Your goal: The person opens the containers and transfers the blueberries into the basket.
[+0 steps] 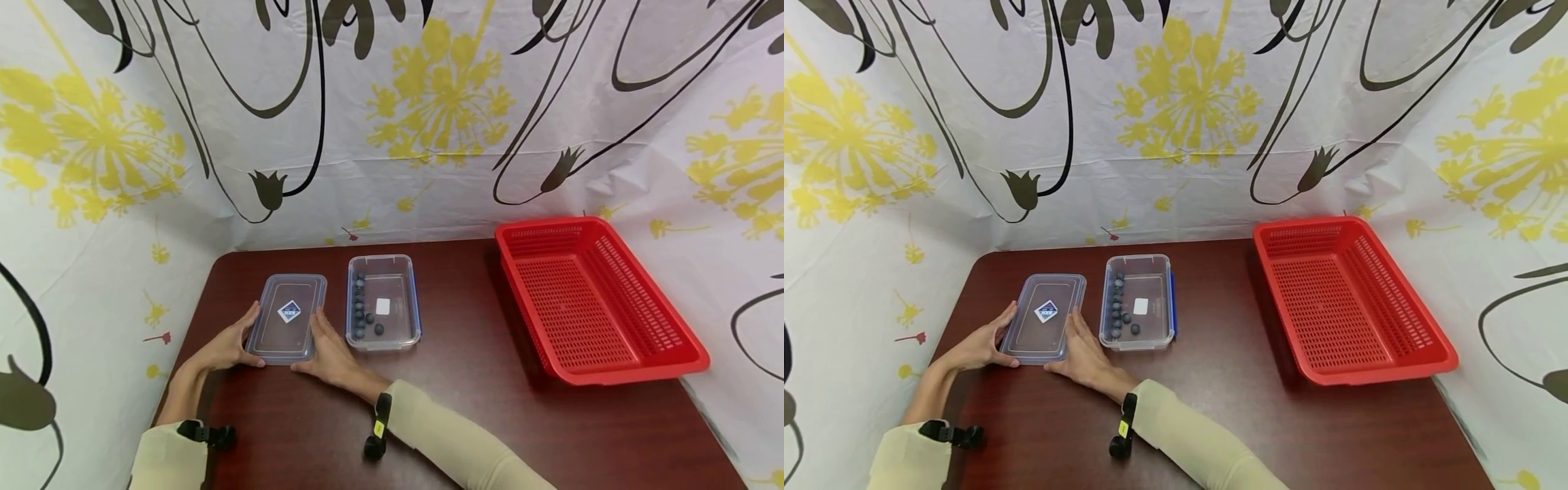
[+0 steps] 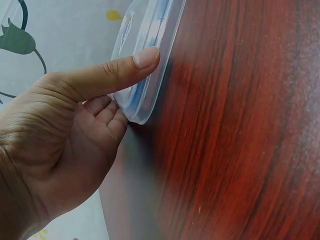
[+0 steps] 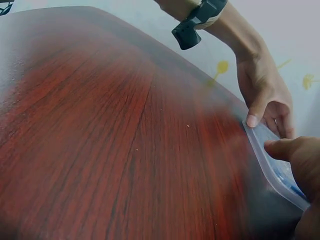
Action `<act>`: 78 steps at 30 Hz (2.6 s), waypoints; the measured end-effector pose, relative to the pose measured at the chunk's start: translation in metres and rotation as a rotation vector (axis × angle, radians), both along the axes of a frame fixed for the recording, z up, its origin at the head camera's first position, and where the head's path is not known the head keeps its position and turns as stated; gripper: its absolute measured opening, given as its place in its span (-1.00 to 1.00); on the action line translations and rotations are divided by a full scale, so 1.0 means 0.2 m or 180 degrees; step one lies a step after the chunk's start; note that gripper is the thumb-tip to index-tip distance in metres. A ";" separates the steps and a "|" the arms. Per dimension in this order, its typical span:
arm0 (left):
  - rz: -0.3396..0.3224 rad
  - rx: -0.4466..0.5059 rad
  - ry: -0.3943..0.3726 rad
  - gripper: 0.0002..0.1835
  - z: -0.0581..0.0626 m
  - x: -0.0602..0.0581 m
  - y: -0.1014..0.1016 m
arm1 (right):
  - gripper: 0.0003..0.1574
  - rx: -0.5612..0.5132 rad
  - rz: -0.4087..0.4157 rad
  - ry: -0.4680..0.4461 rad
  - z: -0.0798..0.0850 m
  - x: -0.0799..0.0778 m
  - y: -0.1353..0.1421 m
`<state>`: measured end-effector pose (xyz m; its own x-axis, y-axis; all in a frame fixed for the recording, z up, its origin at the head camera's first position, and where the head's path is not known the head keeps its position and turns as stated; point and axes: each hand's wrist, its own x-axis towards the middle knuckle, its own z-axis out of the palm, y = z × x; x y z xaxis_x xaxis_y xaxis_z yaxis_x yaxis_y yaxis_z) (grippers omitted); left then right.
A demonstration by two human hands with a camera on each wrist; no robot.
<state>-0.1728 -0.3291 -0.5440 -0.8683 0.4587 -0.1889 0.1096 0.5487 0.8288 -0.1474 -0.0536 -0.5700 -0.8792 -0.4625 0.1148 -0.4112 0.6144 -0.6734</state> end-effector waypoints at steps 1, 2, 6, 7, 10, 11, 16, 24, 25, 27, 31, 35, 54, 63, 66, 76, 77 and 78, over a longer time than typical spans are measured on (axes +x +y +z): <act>0.0015 -0.0046 0.0020 0.42 0.00 0.00 0.00 | 0.47 -0.0004 0.0037 0.0020 0.01 0.00 0.01; 0.0035 -0.0103 0.0039 0.41 0.01 0.00 0.00 | 0.47 0.0001 0.0077 0.0047 0.02 0.01 0.02; 0.0130 -0.0288 0.0116 0.37 0.03 0.00 0.02 | 0.39 0.0045 0.0253 0.0175 0.06 0.03 0.06; 0.0145 -0.0339 0.0162 0.36 0.04 0.00 0.02 | 0.36 0.0088 0.0291 0.0198 0.07 0.04 0.07; 0.0163 -0.0444 0.0294 0.33 0.06 -0.01 0.04 | 0.28 0.0211 0.0404 0.0223 0.12 0.07 0.11; 0.0169 -0.0475 0.0331 0.32 0.07 -0.01 0.05 | 0.26 0.0262 0.0444 0.0222 0.14 0.08 0.13; 0.0182 -0.0581 0.0452 0.28 0.13 -0.01 0.10 | 0.23 0.0341 0.0683 0.0261 0.25 0.14 0.21; 0.0125 -0.0533 0.0510 0.26 0.20 -0.02 0.20 | 0.25 0.0308 0.0681 0.0314 0.40 0.15 0.39; 0.0111 -0.0530 0.0519 0.25 0.21 -0.02 0.21 | 0.25 0.0328 0.0669 0.0313 0.42 0.14 0.41; 0.0065 -0.0526 0.0544 0.23 0.21 -0.03 0.25 | 0.25 0.0337 0.0664 0.0344 0.45 0.13 0.47; -0.0041 -0.0523 0.0650 0.20 0.21 -0.05 0.31 | 0.21 0.0349 0.0670 0.0485 0.49 0.08 0.59; -0.0087 -0.0499 0.0759 0.21 0.20 -0.06 0.38 | 0.16 0.0410 0.0675 0.0610 0.53 0.02 0.70; -0.0349 -0.0182 0.0620 0.31 0.17 -0.12 0.67 | -0.23 0.0920 0.1226 0.0484 0.48 -0.32 0.96; -0.0562 -0.0168 0.0623 0.43 0.18 -0.18 0.76 | -0.41 0.0980 0.1425 0.0470 0.39 -0.43 0.93; -0.0600 -0.0200 0.0628 0.41 0.18 -0.20 0.79 | -0.45 0.1009 0.1466 0.0428 0.37 -0.45 0.92; -0.0757 -0.0369 0.0637 0.42 0.16 -0.25 0.84 | -0.65 0.1308 0.1611 0.0441 0.31 -0.47 0.83; -0.0780 -0.0381 0.0638 0.43 0.16 -0.25 0.84 | -0.67 0.1352 0.1587 0.0491 0.30 -0.47 0.83; -0.0799 -0.0399 0.0638 0.43 0.16 -0.25 0.84 | -0.68 0.1397 0.1556 0.0538 0.30 -0.47 0.82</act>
<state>-0.2236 -0.1604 -0.5120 -0.7569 0.6466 -0.0944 0.4078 0.5803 0.7049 -0.2414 0.1106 -0.5109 -0.5436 -0.8374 -0.0568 -0.7889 0.5329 -0.3061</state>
